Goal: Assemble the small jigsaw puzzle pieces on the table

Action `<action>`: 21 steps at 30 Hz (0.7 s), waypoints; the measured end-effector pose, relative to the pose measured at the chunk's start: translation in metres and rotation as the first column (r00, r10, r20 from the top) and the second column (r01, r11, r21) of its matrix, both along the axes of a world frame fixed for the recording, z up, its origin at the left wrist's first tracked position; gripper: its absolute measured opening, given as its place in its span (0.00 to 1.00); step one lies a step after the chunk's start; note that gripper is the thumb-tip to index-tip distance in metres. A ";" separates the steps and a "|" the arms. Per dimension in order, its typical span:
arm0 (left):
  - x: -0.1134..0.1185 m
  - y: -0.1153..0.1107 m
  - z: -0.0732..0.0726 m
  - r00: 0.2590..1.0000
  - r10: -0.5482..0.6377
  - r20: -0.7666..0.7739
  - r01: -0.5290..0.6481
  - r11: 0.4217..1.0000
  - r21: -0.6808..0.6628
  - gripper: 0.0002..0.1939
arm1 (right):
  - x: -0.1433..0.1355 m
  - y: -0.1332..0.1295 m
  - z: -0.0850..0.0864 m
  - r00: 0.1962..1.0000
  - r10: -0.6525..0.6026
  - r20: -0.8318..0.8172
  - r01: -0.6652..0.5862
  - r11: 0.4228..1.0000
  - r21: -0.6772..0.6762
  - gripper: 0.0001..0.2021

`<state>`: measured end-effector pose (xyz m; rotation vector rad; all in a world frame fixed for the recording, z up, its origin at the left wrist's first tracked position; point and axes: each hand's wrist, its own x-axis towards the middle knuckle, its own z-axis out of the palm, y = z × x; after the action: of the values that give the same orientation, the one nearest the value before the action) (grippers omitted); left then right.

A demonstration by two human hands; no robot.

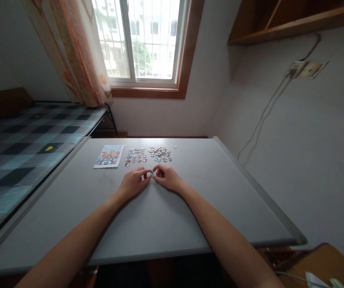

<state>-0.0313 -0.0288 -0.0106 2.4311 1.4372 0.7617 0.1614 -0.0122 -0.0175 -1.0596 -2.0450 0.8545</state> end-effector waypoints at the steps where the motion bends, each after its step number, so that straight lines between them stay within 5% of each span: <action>1: 0.000 0.000 0.000 1.000 -0.002 0.000 0.002 1.000 -0.001 0.14 | 0.000 0.000 0.000 1.000 -0.001 0.000 0.001 1.000 0.001 0.09; 21: 0.001 0.000 0.001 1.000 0.007 0.002 -0.007 1.000 -0.006 0.14 | 0.001 0.001 -0.002 1.000 0.002 -0.001 -0.002 1.000 -0.002 0.09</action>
<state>-0.0303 -0.0288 -0.0101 2.4212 1.4464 0.7606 0.1619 -0.0111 -0.0194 -1.0580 -2.0455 0.8586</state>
